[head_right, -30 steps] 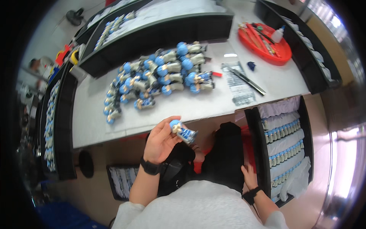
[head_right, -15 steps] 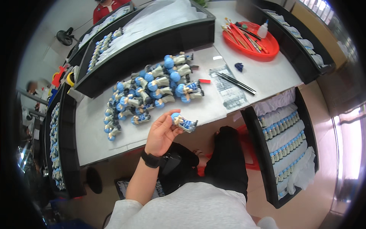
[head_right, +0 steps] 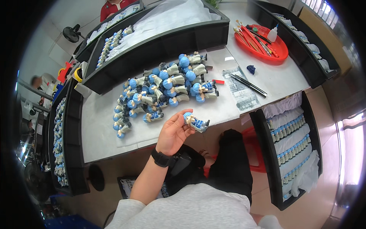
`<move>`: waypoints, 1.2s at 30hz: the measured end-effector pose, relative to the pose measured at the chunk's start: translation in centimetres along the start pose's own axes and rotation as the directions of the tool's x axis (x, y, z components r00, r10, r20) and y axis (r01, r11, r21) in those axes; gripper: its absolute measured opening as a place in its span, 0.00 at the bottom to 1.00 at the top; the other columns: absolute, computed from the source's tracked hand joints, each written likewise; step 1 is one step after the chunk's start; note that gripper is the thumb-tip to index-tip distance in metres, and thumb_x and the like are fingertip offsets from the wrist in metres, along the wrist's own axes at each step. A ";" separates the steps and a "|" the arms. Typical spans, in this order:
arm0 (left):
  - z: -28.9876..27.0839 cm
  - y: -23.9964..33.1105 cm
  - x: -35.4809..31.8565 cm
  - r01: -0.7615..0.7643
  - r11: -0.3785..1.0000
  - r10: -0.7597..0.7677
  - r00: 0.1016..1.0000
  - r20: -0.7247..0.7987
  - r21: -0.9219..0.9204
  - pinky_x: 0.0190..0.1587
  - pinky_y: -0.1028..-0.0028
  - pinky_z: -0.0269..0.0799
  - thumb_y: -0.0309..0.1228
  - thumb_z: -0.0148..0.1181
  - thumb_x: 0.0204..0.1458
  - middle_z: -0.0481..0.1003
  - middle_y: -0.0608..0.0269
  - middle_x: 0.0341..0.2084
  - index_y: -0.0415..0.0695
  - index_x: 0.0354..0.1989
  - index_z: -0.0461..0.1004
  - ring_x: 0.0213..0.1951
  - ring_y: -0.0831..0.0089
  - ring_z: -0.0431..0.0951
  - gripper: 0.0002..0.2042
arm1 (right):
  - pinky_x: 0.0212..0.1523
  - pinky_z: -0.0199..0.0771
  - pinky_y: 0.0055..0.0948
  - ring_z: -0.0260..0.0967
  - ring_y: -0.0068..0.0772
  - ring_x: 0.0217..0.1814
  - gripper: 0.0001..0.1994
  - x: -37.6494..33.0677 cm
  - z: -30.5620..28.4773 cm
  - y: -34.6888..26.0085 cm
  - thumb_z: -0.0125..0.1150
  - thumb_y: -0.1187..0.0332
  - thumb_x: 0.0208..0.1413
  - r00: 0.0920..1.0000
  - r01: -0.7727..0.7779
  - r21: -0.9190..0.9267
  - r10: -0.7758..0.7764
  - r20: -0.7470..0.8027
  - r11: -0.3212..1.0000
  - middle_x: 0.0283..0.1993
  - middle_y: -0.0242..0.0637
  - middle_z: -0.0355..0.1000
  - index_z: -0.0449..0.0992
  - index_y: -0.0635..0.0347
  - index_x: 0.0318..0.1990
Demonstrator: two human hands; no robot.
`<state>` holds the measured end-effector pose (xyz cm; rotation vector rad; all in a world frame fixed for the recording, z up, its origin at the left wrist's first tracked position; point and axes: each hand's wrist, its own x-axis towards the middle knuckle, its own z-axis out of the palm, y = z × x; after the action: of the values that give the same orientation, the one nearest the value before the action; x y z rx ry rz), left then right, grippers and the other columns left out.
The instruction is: Applying adhesive and painting small plastic action figure components before sorting them into trays.
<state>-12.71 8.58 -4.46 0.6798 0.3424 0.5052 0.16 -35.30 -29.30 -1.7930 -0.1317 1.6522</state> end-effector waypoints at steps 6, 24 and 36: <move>-0.2 0.0 0.2 0.006 1.000 -0.006 1.000 0.014 -0.021 0.37 0.77 0.69 0.33 0.44 0.56 0.71 0.61 0.34 0.36 0.50 0.62 0.33 0.76 0.72 0.16 | 0.43 0.60 0.28 0.59 0.31 0.45 0.20 -0.6 -1.0 0.6 0.47 0.54 0.53 0.999 -0.045 -0.099 0.045 -0.004 0.994 0.40 0.40 0.64 0.65 0.60 0.46; -0.5 -0.1 0.3 0.010 1.000 -0.010 0.999 0.040 0.000 0.37 0.77 0.69 0.32 0.44 0.56 0.72 0.60 0.35 0.37 0.50 0.62 0.35 0.75 0.72 0.16 | 0.36 0.64 0.26 0.64 0.28 0.37 0.18 -1.0 -1.3 2.9 0.47 0.54 0.52 0.975 -0.193 -0.330 0.218 0.039 0.924 0.33 0.38 0.67 0.69 0.60 0.42; 0.5 -0.5 0.8 0.029 1.000 -0.029 0.999 -0.015 0.004 0.38 0.75 0.69 0.30 0.43 0.55 0.71 0.59 0.37 0.36 0.50 0.60 0.35 0.74 0.72 0.16 | 0.31 0.67 0.25 0.67 0.27 0.32 0.17 -1.9 -2.4 4.3 0.48 0.54 0.52 0.954 -0.278 -0.393 0.299 -0.010 0.877 0.28 0.36 0.69 0.71 0.60 0.39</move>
<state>-11.66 8.40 -4.57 0.6743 0.3664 0.4821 0.40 -40.47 -30.15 -2.1522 -0.2409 1.9937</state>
